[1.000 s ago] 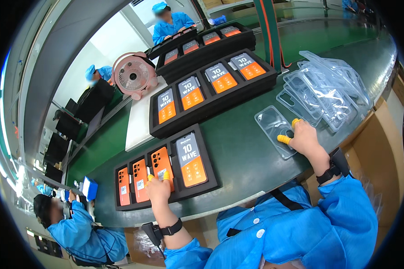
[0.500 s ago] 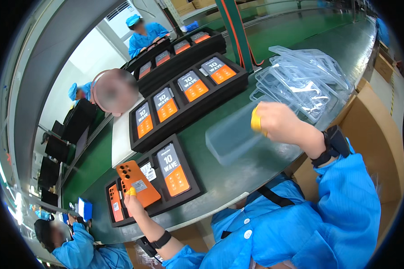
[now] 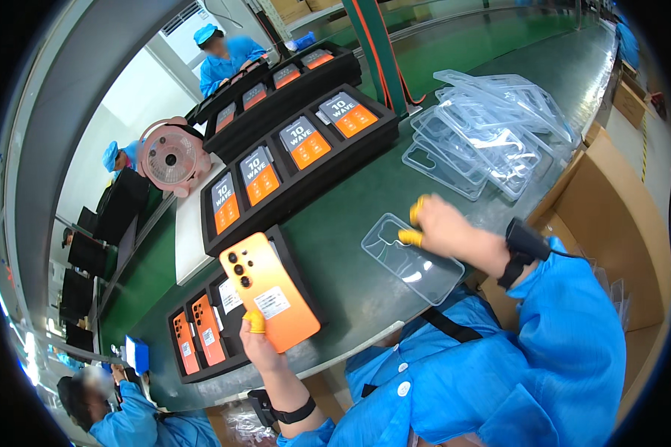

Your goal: Putting smartphones into clear plastic protective cases on an assembly line.

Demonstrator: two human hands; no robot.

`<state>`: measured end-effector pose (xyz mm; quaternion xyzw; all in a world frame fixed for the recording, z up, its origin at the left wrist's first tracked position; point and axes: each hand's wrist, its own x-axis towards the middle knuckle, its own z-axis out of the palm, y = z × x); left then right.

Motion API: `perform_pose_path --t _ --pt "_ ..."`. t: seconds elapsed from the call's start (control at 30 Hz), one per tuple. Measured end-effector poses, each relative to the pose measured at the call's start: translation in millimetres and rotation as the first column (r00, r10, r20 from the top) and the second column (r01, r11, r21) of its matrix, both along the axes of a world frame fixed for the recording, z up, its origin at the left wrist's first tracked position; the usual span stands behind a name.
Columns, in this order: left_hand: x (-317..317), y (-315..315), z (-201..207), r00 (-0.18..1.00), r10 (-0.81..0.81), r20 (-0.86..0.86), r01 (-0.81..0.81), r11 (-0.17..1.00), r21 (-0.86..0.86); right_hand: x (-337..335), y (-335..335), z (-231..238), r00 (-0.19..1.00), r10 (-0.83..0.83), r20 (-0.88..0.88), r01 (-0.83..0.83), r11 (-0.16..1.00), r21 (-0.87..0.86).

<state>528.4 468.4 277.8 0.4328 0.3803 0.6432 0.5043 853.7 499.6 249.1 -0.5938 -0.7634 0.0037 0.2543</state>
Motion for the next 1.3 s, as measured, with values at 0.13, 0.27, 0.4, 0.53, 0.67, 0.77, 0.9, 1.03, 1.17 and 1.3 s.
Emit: perform_pose_path --t 0.13,0.27,0.4,0.53,0.67,0.77,0.9,1.03,1.17,1.3 --pt "26.2 5.0 -2.7 0.988 -0.152 -0.039 0.153 0.988 0.014 -12.8 8.5 -26.0 0.872 0.489 0.004 -0.489 0.872 0.023" --pt "56.6 9.5 -12.2 0.980 -0.189 -0.057 0.188 0.982 -0.025 -18.4 16.1 -2.0 0.814 0.569 0.120 -0.560 0.822 -0.100" --pt "90.1 5.3 -23.0 0.977 -0.198 0.082 0.197 0.980 0.015 -19.0 1.1 27.2 0.790 0.081 -0.608 -0.297 0.918 -0.264" --pt "115.3 7.1 -31.9 0.965 -0.263 0.021 0.263 0.965 0.016 -49.0 -12.3 9.6 0.286 0.113 -0.952 -0.479 0.877 -0.039" --pt "103.1 20.6 -24.6 0.503 -0.313 -0.806 0.445 0.893 -0.070 -40.5 -19.6 20.3 0.446 0.166 -0.880 -0.172 0.980 0.098" --pt "96.7 13.5 -21.2 0.204 -0.168 -0.964 0.421 0.905 -0.069 -16.2 -36.7 36.4 0.787 0.257 -0.561 -0.101 0.951 0.293" --pt "92.1 12.3 -24.0 0.118 -0.228 -0.966 0.446 0.882 -0.153 -3.9 -57.1 29.5 0.863 0.478 -0.166 -0.431 0.866 0.256" --pt "99.5 17.4 -24.0 0.187 -0.187 -0.964 0.465 0.882 -0.080 -2.7 -58.0 17.0 0.938 0.345 -0.038 -0.338 0.883 -0.325" --pt "101.6 7.3 -30.1 0.348 0.065 -0.935 0.334 0.924 0.188 -0.2 -43.1 14.8 0.982 0.111 -0.154 -0.148 0.956 -0.253" --pt "97.7 -7.0 -17.5 0.610 0.066 -0.790 0.266 0.922 0.282 3.1 -35.4 17.1 0.929 0.271 -0.250 -0.284 0.959 -0.017"
